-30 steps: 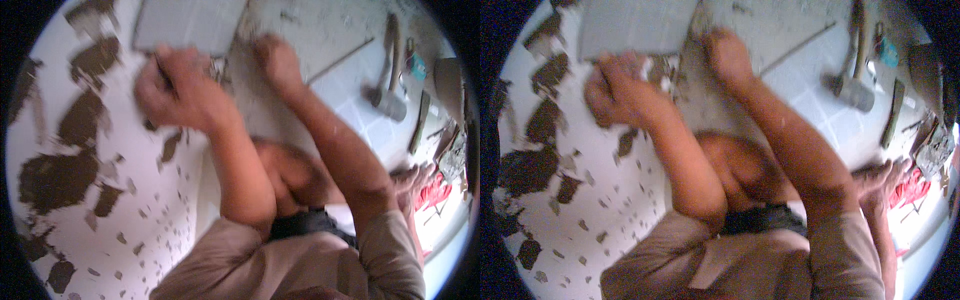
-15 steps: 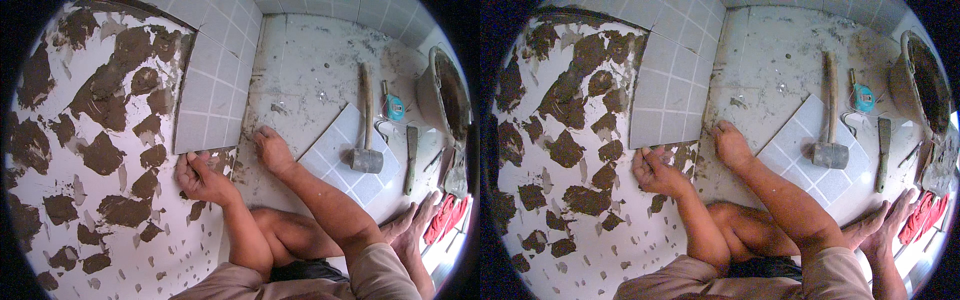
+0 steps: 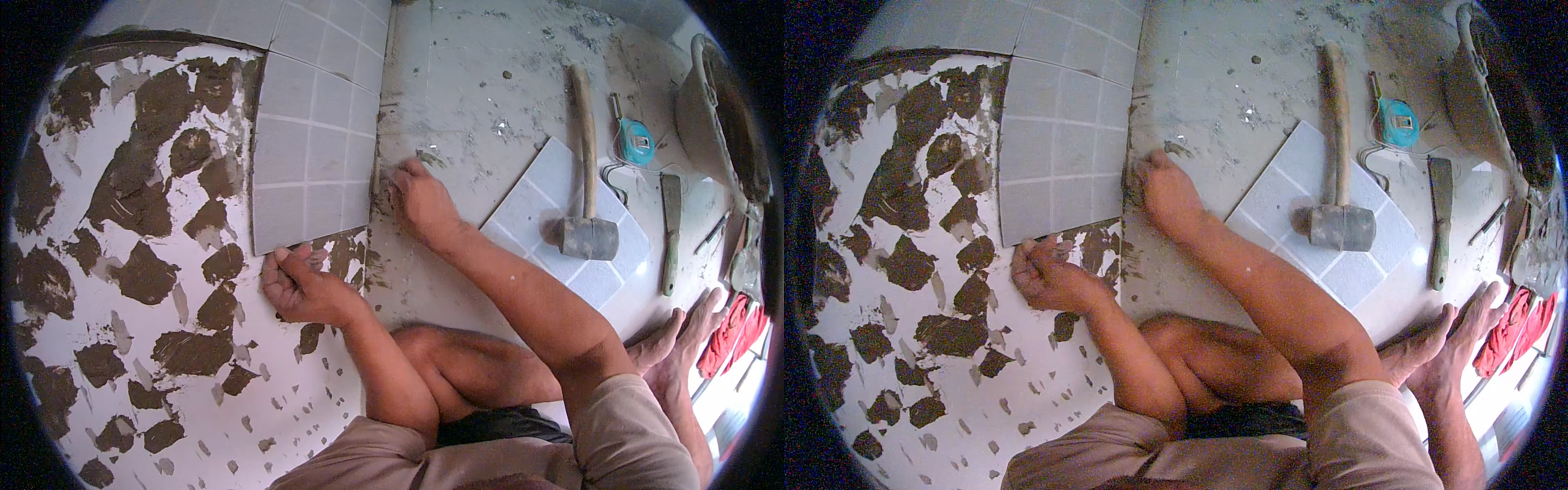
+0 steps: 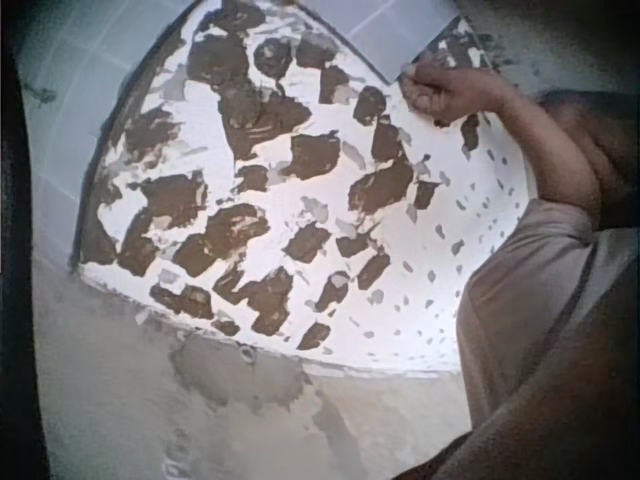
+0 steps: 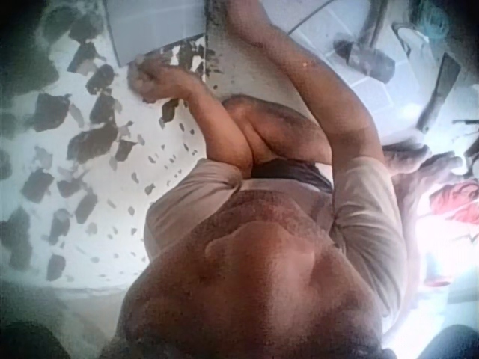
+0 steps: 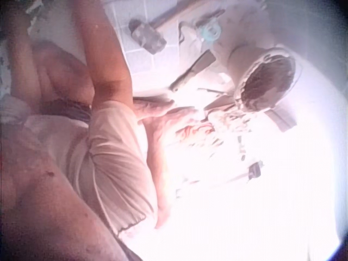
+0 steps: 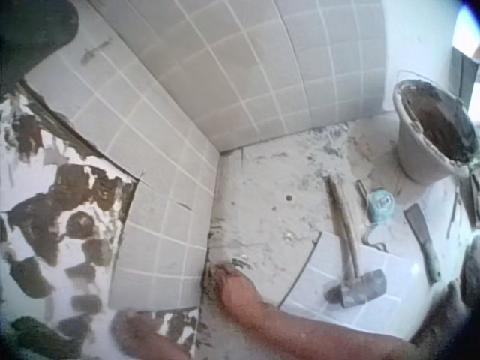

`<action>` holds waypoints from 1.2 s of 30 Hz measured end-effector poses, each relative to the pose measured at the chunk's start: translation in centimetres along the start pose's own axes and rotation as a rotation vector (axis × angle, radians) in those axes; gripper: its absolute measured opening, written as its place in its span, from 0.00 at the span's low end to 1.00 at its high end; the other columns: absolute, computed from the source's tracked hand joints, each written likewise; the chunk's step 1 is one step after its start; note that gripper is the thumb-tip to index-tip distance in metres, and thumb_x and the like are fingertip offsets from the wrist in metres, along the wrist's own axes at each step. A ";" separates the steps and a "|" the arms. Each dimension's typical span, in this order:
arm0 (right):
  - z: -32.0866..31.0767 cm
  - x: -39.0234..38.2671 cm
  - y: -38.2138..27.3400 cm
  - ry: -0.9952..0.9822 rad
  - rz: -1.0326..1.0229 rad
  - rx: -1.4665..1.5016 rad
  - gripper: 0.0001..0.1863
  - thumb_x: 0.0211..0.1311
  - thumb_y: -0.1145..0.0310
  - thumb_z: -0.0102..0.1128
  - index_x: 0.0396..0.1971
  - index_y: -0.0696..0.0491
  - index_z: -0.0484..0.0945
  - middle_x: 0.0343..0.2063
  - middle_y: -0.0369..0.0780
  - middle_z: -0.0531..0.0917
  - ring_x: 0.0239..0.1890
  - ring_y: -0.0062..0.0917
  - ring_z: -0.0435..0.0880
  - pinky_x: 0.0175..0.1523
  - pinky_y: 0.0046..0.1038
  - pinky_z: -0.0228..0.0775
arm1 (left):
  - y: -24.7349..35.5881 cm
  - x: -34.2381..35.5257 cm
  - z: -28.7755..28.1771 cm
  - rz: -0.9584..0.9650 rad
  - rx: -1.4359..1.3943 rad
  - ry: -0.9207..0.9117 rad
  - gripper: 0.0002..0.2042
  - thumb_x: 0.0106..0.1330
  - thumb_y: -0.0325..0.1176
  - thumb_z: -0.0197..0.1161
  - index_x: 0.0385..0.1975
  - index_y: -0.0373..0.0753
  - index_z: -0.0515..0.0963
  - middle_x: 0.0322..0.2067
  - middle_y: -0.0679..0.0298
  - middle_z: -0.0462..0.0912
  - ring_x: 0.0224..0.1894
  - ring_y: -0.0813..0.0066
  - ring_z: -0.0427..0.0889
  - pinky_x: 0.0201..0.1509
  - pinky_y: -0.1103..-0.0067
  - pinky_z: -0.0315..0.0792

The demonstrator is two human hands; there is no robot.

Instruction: The person applies adhesive to a wall and positions square tiles, using a rubber mallet and a thin wire to align them and ensure they are level.

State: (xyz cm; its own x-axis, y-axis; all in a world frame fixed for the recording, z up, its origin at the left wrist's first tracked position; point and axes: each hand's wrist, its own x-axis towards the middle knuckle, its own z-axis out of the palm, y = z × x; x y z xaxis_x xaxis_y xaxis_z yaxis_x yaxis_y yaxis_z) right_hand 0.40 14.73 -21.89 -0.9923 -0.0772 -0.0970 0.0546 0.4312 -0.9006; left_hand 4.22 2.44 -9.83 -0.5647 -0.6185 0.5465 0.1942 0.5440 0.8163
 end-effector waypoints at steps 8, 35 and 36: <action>-2.2 5.7 1.1 0.259 -0.225 0.098 0.18 0.61 0.77 0.52 0.51 0.61 0.77 0.49 0.58 0.79 0.51 0.55 0.78 0.58 0.45 0.72 | 1.3 -0.6 1.3 -0.035 -0.025 0.042 0.08 0.71 0.28 0.61 0.39 0.27 0.76 0.23 0.55 0.82 0.19 0.78 0.78 0.20 0.86 0.75; -9.6 -9.8 -3.8 0.049 0.218 0.312 0.32 0.63 0.72 0.58 0.68 0.56 0.66 0.25 0.45 0.80 0.28 0.25 0.76 0.39 0.31 0.72 | 1.2 0.0 0.7 -0.072 -0.101 0.086 0.07 0.68 0.26 0.63 0.38 0.27 0.77 0.23 0.55 0.82 0.20 0.77 0.76 0.23 0.84 0.71; -8.4 -9.2 -3.9 0.052 0.217 0.316 0.32 0.63 0.72 0.58 0.68 0.56 0.66 0.25 0.45 0.80 0.28 0.25 0.76 0.39 0.31 0.72 | 1.3 0.0 0.7 -0.101 -0.080 0.098 0.07 0.68 0.26 0.63 0.38 0.28 0.77 0.24 0.56 0.82 0.20 0.77 0.75 0.23 0.83 0.71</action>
State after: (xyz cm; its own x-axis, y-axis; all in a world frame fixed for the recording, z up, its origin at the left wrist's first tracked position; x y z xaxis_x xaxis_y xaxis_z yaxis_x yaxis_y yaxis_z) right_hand 8.41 21.30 -13.92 -0.9579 0.0344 -0.2850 0.2870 0.1336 -0.9486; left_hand 3.87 3.56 -8.84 -0.5041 -0.7225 0.4731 0.2060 0.4314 0.8783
